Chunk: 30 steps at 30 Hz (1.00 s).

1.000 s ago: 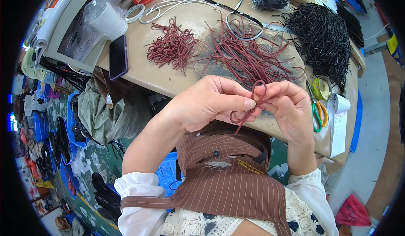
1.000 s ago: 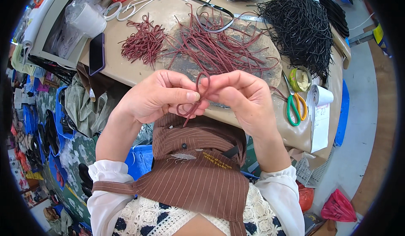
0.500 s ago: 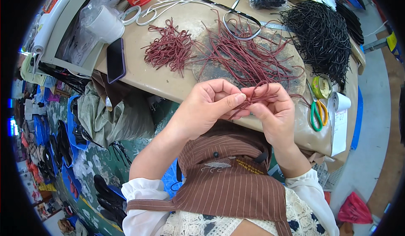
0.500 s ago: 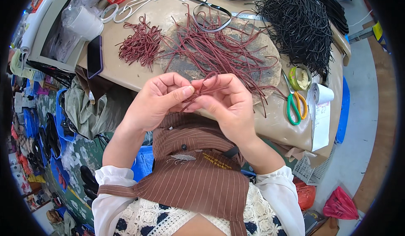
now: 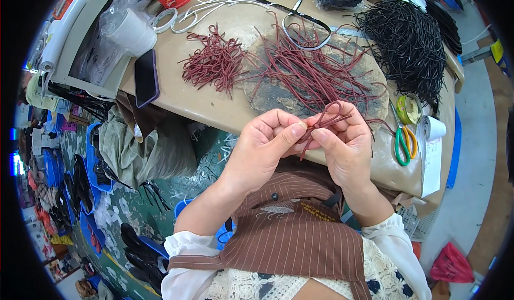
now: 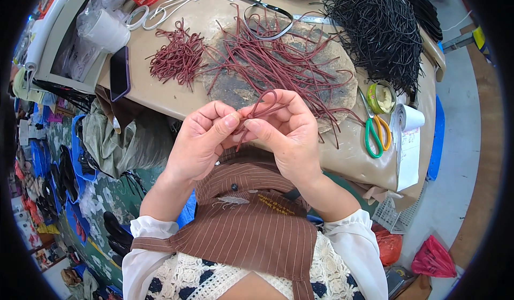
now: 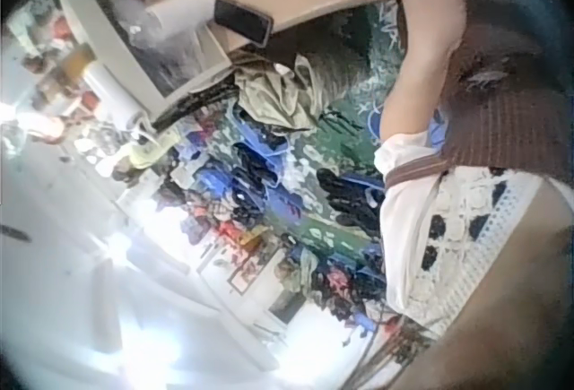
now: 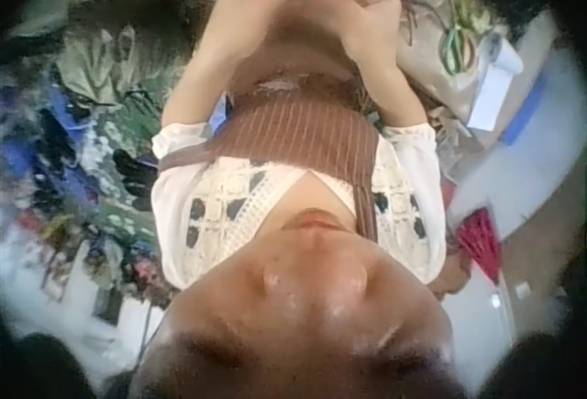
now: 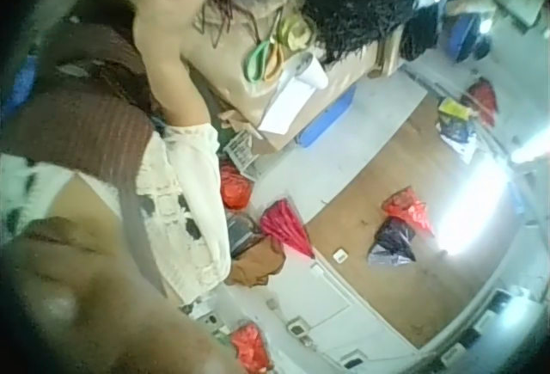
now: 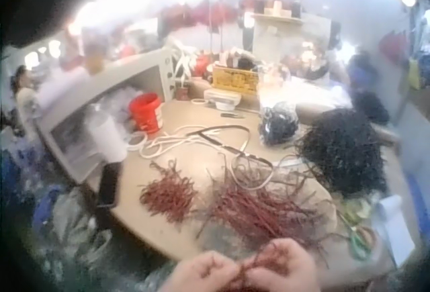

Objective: The person sits at a cluttered workbench and repeatedly ties knots in short, maroon-colored cords. They pick up individual cords from a pile, fold them, and tie them into small loops or knots by hand. The finished items are placed back onto the table among other cords.

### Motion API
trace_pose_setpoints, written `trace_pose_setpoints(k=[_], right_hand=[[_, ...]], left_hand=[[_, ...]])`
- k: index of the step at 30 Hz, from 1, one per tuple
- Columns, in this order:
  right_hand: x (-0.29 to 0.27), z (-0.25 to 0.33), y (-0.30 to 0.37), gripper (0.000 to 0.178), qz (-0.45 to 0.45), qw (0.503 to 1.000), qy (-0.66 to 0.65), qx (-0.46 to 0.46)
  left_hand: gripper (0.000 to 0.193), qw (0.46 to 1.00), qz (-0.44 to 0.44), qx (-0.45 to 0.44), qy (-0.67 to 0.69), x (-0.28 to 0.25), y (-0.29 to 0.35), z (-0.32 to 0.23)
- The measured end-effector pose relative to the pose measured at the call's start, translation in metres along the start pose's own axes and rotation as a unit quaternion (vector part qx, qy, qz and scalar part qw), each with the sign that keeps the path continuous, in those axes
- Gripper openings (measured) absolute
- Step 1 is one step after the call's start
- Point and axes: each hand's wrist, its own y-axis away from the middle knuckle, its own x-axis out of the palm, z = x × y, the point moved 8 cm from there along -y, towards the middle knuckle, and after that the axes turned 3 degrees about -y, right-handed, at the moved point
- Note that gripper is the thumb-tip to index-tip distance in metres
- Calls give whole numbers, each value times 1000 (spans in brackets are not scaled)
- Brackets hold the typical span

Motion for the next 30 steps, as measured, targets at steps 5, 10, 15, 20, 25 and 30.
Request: trace_pose_setpoints(k=[5, 10, 15, 20, 25, 30], right_hand=[[-8, -15, -7, 36, 16, 999, 50, 11], [-38, 9, -45, 31, -4, 945, 327, -31], [-17, 23, -92, 17, 5, 735, 646, -203], [-19, 6, -121, 10, 15, 621, 757, -203], [46, 74, -64, 8, 78, 659, 690, -289], [49, 100, -41, 13, 142, 762, 609, -170]], left_hand=[[12, 993, -59, 26, -96, -26, -7, 0], [27, 874, -241, 213, -364, -107, -27, -95], [30, 689, -318, 313, -571, -102, -17, -112], [21, 649, -124, 335, -672, -26, -23, -44], [28, 534, -168, 497, -663, 23, -17, -68], [32, 472, -105, 579, -656, 52, -2, -87]])
